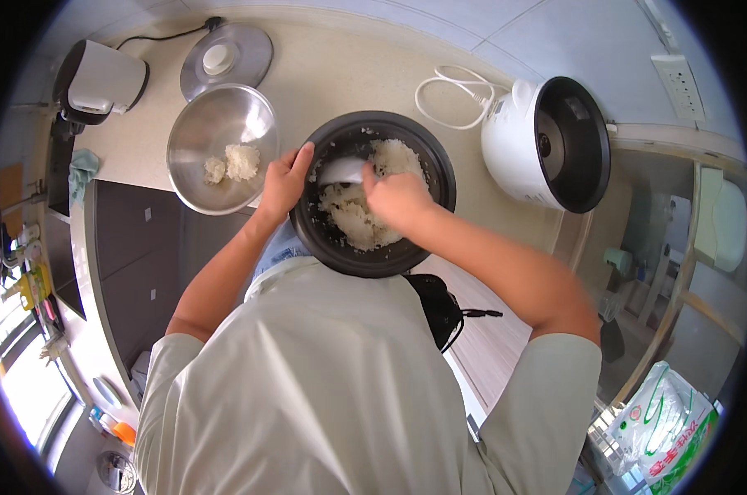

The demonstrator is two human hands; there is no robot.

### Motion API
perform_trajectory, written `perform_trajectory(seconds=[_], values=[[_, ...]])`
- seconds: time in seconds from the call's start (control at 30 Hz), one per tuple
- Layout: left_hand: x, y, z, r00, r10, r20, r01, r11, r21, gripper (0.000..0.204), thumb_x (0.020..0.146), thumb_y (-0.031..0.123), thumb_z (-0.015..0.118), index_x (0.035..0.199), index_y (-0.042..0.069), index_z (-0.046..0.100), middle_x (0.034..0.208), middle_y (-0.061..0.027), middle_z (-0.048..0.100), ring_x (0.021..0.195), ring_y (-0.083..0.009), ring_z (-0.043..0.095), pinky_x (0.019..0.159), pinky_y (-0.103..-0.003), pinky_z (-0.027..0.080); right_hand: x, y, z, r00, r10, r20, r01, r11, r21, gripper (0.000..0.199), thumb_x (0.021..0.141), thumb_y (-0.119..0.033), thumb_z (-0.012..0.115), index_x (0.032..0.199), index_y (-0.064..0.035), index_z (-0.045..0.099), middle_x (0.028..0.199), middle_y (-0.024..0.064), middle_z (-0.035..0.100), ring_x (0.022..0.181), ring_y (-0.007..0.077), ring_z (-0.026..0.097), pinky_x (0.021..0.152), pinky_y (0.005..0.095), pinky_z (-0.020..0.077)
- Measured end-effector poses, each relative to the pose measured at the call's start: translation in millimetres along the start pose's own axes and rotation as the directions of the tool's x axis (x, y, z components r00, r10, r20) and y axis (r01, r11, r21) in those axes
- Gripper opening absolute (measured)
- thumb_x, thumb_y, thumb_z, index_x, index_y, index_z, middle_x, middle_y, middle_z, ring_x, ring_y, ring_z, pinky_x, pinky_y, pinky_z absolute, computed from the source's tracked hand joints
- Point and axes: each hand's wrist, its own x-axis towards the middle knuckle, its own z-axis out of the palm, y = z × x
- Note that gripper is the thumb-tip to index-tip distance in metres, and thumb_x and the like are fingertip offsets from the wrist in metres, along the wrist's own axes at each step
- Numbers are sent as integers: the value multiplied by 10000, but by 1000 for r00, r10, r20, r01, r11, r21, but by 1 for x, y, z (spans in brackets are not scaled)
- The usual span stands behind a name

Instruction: The person opens a rice cooker and uses a rice paddle to scoop cooked rice into a metal bowl. They wash their hands with soap and water at the sink before and after handling the rice. The person scrapes the remaining rice from the cooker pot into the bowl and then rinses the pot under the tap.

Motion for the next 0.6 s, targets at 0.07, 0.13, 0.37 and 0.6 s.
perform_trajectory(seconds=[0.07, 0.13, 0.37, 0.6], values=[[4, 1, -3, 1000, -24, -1, 24, 998, 63, 466, 874, 384, 526, 679, -39, 530, 544, -69, 466, 543, -105, 408, 516, -289, 388, -9, -23, 8, 993, -109, 34, 111, 993, -43, 560, 685, -46, 519, 1199, 132, 386, 577, 113, 589, 505, 242, 597, 449, 354, 476], [6, 5, -6, 1000, 1, 7, -2, 996, 90, 469, 874, 382, 527, 671, -41, 519, 543, -71, 469, 541, -108, 405, 516, -291, 387, -22, -28, 13, 989, -147, -16, 148, 987, 60, 535, 689, -54, 527, 1176, 131, 403, 548, 106, 582, 477, 251, 591, 428, 363, 464], [-1, -7, -5, 993, 103, -53, -105, 993, -53, 414, 882, 353, 522, 699, -16, 487, 567, -54, 453, 563, -111, 392, 532, -285, 380, -34, 12, -22, 993, 90, 80, -85, 994, -67, 369, 728, -84, 516, 1045, 102, 490, 589, 115, 614, 514, 245, 617, 460, 351, 485], [-8, -13, 4, 982, 88, -166, -102, 991, -82, 365, 867, 307, 560, 697, -10, 501, 557, -47, 461, 543, -103, 386, 503, -278, 364, -21, 33, -15, 951, -16, 308, 10, 1000, 20, 317, 727, -31, 497, 1014, 104, 487, 667, 178, 618, 581, 294, 625, 495, 387, 490]])
